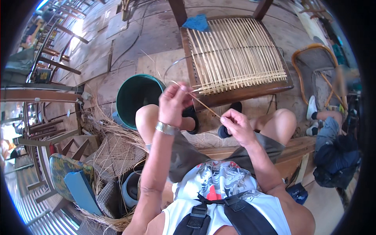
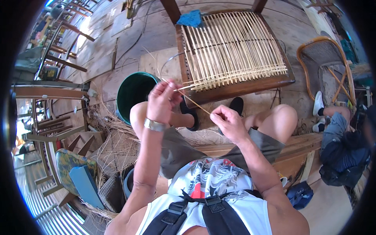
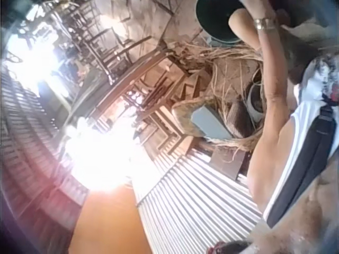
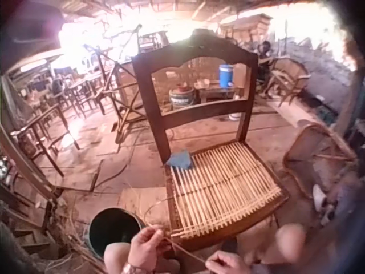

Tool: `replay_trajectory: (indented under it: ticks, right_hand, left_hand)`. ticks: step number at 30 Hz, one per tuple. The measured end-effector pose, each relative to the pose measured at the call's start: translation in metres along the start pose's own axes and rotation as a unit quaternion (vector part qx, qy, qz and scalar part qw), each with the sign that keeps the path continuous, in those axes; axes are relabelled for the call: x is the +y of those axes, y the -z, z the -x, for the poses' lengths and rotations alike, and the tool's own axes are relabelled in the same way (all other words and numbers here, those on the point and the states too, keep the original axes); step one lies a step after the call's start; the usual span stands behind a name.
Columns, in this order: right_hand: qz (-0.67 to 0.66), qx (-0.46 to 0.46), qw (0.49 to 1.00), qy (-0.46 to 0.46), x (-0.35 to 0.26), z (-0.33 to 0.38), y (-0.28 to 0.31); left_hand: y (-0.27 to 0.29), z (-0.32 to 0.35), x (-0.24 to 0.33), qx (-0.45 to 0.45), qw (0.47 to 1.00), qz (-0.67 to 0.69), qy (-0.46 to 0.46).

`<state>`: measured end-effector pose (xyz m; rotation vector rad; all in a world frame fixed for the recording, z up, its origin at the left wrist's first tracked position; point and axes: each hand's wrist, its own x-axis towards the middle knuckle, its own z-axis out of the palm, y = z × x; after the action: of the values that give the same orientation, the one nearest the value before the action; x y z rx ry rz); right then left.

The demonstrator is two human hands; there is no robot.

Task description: Processing and weaving rattan or bamboo strips to repair or create a chair seat.

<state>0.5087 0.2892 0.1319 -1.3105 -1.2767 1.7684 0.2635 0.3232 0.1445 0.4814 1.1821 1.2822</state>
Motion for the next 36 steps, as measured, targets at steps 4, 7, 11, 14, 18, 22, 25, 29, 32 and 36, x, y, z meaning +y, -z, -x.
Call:
replay_trajectory:
  ticks: [4, 7, 11, 14, 18, 22, 25, 29, 32, 36]
  right_hand:
    - [-0.040, 0.013, 0.999, 0.017, -0.003, -0.002, 0.011]
    - [0.086, 0.066, 0.993, 0.054, -0.018, -0.020, 0.028]
    - [0.226, 0.146, 0.960, 0.079, -0.057, -0.063, 0.142]
    - [0.356, 0.182, 0.916, 0.037, -0.075, -0.090, 0.264]
    - [0.447, 0.264, 0.854, 0.023, -0.061, -0.090, 0.372]
    - [0.290, 0.282, 0.915, -0.003, -0.063, -0.071, 0.385]
    - [0.046, 0.244, 0.963, 0.105, -0.078, -0.049, 0.337]
    - [-0.105, 0.125, 0.948, 0.273, -0.106, 0.000, 0.241]
    - [-0.129, 0.129, 0.959, 0.218, -0.095, 0.004, 0.132]
    - [-0.072, 0.089, 0.992, 0.059, -0.054, 0.027, 0.053]
  left_hand:
    - [0.040, -0.049, 0.055, 0.019, 0.999, -0.024, -0.029]
    - [0.064, -0.095, 0.073, 0.016, 0.999, -0.034, -0.001]
    - [0.052, -0.080, 0.045, 0.025, 0.999, -0.020, 0.019]
    - [0.020, -0.047, 0.006, 0.130, 0.991, -0.026, 0.023]
    - [0.005, -0.040, -0.020, 0.187, 0.976, 0.112, 0.003]
    - [0.014, -0.045, -0.010, 0.221, 0.971, 0.092, 0.021]
    - [-0.001, -0.033, 0.006, 0.191, 0.952, -0.134, -0.196]
    - [-0.106, 0.024, 0.047, -0.190, 0.933, -0.303, -0.045]
    - [-0.126, 0.029, 0.003, -0.293, 0.949, -0.116, -0.005]
    - [-0.110, 0.014, 0.013, -0.243, 0.969, 0.055, 0.005]
